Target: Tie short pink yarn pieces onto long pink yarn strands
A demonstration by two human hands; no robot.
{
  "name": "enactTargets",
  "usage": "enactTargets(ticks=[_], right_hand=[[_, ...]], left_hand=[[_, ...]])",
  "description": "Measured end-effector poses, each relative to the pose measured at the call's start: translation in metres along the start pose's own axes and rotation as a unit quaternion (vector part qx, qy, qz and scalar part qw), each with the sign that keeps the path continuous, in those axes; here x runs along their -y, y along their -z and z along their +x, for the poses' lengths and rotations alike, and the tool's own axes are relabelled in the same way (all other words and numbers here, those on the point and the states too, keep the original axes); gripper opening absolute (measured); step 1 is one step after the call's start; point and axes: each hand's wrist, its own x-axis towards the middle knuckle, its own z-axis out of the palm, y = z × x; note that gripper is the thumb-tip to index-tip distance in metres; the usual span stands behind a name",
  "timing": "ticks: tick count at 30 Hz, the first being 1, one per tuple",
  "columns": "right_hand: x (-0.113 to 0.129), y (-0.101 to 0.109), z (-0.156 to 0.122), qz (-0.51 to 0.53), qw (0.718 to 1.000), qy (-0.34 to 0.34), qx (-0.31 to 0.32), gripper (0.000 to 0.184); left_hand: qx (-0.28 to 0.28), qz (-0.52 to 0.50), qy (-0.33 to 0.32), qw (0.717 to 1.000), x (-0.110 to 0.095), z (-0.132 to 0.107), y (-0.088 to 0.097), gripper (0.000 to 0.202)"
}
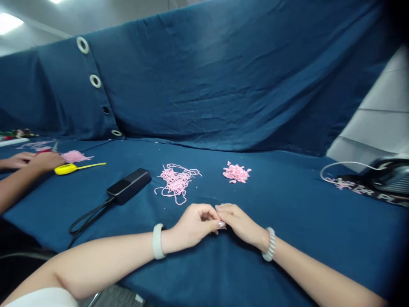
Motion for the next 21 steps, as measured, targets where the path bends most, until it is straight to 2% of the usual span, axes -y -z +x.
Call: enactTargets(ticks=[4,12,16,21], right_hand=[[-0.004,0.003,0.000,0.014,0.998,-0.054,-0.021,0.044],[-0.004,0.003,0.001,-0.045,0.995,-0.048,-0.073,0.036],[-0.004,0.002,0.003,-0.081,0.989,-0.017,-0.122,0.031],[0.001,-0.003,0.001,-0.153,0.968,0.060,-0.187,0.025]], left_hand=[[0.003,-0.024,0.008,1.000,0.005,0.002,0.001,0.017],[-0.044,-0.033,0.051,0.997,-0.003,0.004,0.002,0.021],[-0.083,-0.060,0.084,0.991,-0.006,0.006,0.004,0.021],[-0.094,-0.113,0.107,0.983,-0.007,0.007,0.005,0.022]])
